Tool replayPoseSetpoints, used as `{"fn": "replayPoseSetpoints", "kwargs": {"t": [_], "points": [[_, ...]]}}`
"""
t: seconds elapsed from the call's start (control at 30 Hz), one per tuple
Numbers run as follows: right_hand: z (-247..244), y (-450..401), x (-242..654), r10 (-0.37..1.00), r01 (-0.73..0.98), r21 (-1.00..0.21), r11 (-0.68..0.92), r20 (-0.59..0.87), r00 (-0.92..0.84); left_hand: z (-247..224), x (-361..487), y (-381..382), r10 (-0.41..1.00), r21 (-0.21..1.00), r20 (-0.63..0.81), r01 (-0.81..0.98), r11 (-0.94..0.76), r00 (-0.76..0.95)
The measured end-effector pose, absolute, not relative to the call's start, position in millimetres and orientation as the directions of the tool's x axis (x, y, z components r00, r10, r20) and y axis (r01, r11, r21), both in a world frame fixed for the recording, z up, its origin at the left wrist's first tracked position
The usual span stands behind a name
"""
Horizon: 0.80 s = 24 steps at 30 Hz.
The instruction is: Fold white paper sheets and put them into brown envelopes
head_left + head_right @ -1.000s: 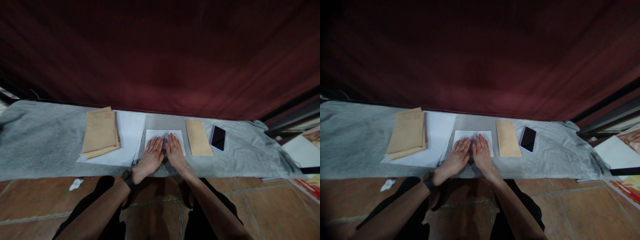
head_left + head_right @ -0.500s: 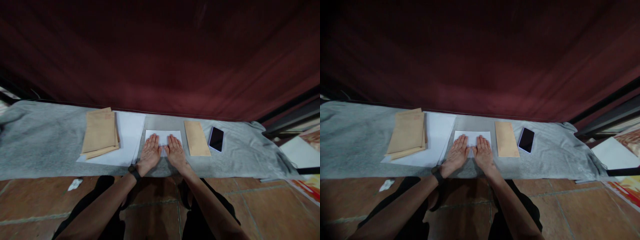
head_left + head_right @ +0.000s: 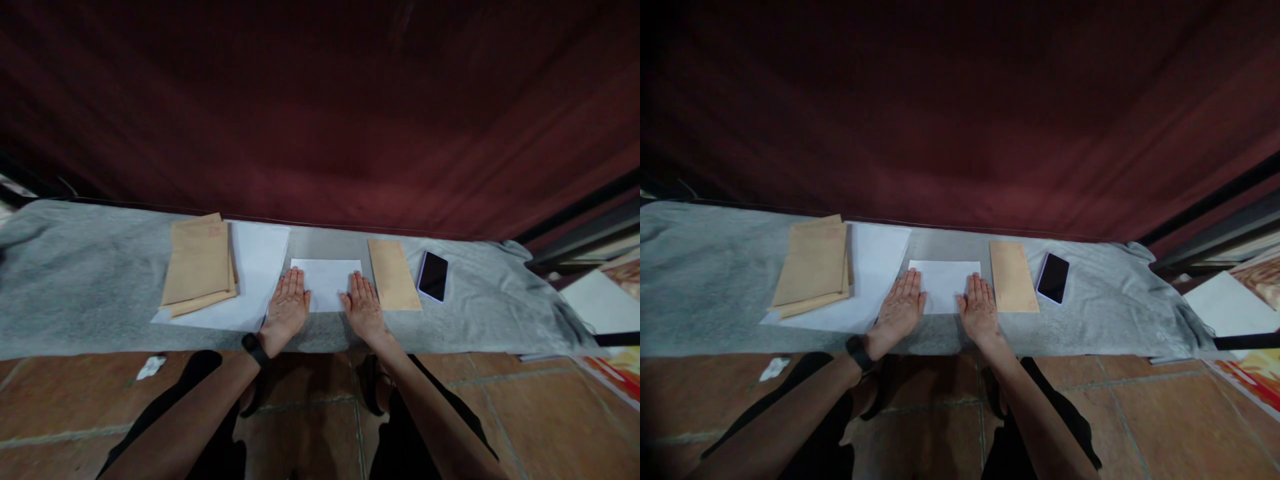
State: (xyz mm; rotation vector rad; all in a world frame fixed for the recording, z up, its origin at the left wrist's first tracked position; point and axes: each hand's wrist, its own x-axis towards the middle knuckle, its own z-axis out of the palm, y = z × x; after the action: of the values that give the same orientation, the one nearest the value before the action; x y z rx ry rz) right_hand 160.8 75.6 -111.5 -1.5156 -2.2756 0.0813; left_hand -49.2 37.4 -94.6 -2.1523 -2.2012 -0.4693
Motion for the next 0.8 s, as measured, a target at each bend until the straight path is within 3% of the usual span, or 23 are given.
{"fn": "replayPoseSetpoints", "kwargs": {"t": [0.17, 0.27, 0.37, 0.5, 0.8], "points": [[-100.3, 61.2, 158.7, 0.889, 0.834, -0.332, 0.441, 0.289, -0.355, -80.2, -25.5, 22.9, 0.949, 0.243, 0.306, 0.957, -0.158, 0.079], [-93.2, 49.7, 150.6, 0.841, 0.735, -0.408, 0.541, 0.256, -0.477, -85.0, -5.9, 14.7, 0.938, 0.282, 0.288, 0.92, -0.273, 0.19], [-92.2, 41.0, 144.8, 0.81, 0.682, -0.446, 0.58, 0.226, -0.541, -97.0, 4.3, 10.1, 0.94, 0.247, 0.242, 0.921, -0.301, 0.242], [-97.6, 38.4, 149.0, 0.793, 0.697, -0.387, 0.604, 0.21, -0.571, -105.9, 1.8, 7.2, 0.948, 0.188, 0.216, 0.943, -0.275, 0.234], [-107.1, 43.8, 177.6, 0.806, 0.768, -0.249, 0.59, 0.246, -0.539, -98.6, -19.2, 4.6, 0.961, 0.196, 0.25, 0.966, -0.169, 0.118]]}}
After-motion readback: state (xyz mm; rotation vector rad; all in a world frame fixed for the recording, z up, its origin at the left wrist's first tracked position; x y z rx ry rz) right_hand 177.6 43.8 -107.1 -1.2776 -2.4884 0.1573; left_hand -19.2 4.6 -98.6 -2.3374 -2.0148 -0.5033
